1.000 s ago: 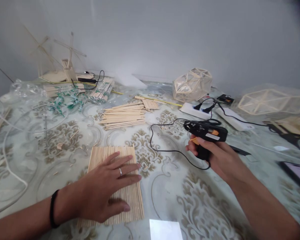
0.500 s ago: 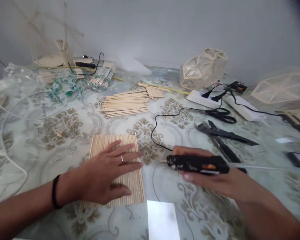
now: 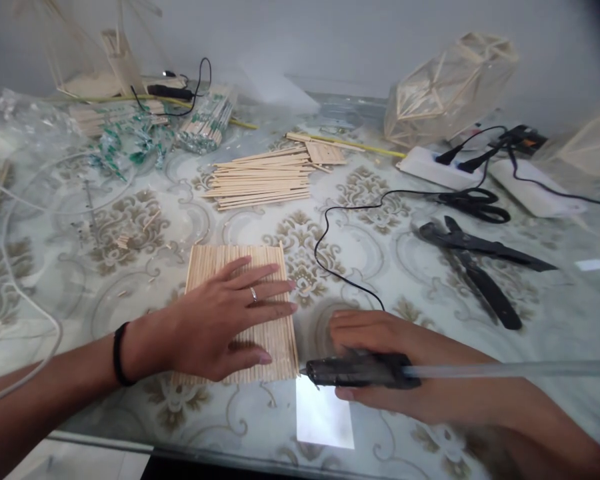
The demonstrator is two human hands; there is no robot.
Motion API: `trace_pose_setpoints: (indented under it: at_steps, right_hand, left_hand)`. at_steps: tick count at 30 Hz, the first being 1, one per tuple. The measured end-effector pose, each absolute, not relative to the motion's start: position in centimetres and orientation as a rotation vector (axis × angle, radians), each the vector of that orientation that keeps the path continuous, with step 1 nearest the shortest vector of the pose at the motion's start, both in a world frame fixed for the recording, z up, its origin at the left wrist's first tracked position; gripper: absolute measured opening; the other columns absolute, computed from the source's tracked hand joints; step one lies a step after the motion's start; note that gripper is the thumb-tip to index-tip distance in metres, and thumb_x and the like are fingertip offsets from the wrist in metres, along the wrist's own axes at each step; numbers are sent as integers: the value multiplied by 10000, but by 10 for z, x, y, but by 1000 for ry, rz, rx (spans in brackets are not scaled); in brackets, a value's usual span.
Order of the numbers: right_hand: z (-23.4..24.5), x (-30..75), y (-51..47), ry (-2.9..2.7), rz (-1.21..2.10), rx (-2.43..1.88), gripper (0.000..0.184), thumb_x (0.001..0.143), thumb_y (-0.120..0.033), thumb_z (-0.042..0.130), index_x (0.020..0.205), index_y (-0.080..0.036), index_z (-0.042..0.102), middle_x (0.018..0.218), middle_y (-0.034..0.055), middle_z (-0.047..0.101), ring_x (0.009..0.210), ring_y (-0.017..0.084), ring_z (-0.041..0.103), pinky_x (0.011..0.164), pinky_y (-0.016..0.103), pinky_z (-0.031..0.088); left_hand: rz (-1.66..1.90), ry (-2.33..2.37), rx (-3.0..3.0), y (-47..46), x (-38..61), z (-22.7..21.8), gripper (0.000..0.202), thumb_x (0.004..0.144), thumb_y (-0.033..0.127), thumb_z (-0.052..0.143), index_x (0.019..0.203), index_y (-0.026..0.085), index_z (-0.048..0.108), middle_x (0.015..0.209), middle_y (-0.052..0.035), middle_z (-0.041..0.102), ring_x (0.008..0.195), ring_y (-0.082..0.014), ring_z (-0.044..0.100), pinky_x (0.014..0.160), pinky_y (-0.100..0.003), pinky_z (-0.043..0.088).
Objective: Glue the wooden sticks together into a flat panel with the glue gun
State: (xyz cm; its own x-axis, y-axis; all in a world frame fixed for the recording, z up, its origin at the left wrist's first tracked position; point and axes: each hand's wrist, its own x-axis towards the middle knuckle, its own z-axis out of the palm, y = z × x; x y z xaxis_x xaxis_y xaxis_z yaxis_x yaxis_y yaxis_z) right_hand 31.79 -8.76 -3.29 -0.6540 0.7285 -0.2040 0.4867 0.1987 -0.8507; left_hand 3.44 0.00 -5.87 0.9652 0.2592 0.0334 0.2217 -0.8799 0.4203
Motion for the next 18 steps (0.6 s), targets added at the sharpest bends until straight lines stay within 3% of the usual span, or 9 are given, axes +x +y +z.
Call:
trace_pose_setpoints:
  at_steps: [18]
  right_hand:
    - [-35,314,-89,-2302,1395,-1069,318,962,-286,654,719,-217,460,728,-15,525,731,174,516,687,314,376]
  left_hand:
    - [103,332,2698,1,34,-59,611,977,502,611,1531,275,489,1666,-32,408,1583,-339,263,1319,-573,90]
